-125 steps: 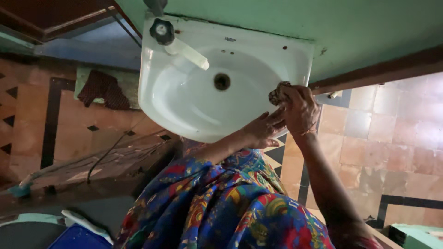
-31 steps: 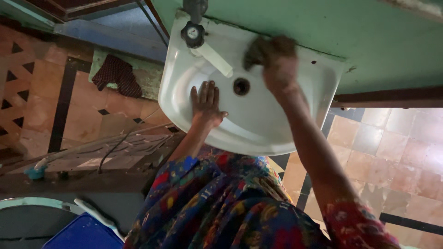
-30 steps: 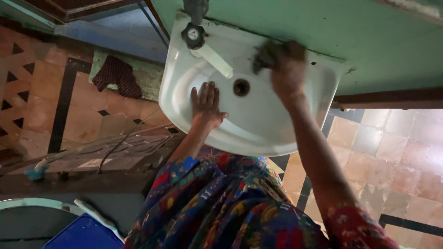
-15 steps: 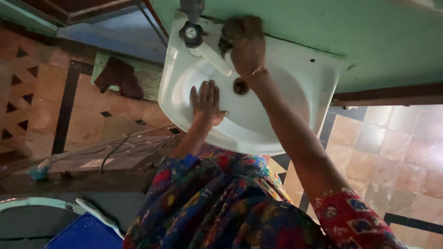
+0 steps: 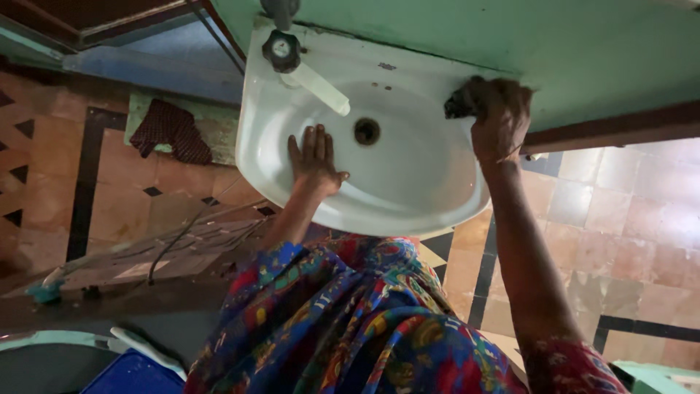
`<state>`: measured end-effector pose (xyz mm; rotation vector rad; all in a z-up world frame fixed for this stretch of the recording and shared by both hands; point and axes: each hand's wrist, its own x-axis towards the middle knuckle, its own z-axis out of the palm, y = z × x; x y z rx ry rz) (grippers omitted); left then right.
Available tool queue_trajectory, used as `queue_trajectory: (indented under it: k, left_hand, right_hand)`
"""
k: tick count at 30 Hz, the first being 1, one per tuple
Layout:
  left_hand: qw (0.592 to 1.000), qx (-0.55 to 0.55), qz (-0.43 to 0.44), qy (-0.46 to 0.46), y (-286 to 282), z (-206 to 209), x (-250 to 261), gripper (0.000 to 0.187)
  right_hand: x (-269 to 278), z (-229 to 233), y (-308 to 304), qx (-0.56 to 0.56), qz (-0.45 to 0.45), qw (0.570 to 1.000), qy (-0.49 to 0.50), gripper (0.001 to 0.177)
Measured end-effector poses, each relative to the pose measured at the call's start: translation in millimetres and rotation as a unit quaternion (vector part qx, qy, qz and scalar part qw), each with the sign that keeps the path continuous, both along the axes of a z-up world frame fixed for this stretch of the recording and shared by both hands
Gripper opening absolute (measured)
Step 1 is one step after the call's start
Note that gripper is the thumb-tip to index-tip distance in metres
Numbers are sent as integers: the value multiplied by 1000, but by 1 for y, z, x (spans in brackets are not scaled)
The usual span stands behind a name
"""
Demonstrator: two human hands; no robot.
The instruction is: The person scrubs a white wall-mounted sink with a dark cloth, repeatedly wiping the basin, faucet, and surrounding surfaces. The person rinses the cloth under the running tap and continues scrubbing different areas of the sink.
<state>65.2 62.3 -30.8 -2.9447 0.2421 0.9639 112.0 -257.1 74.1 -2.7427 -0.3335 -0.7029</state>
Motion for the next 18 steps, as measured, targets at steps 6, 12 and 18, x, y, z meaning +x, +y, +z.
queue_trajectory:
  k: [6, 12, 18]
  left_hand:
    - [1000, 1, 6, 27, -1, 3, 4, 97]
    - [1000, 9, -5, 13, 0, 5, 1, 100]
    - [1000, 12, -6, 7, -2, 4, 1, 97]
  right_hand:
    - [-83, -6, -5, -41, -62, 996, 52, 35]
    - [-117, -12, -2, -6, -89, 992, 85, 35]
    - [-19, -18, -24, -39, -59, 997, 37, 27]
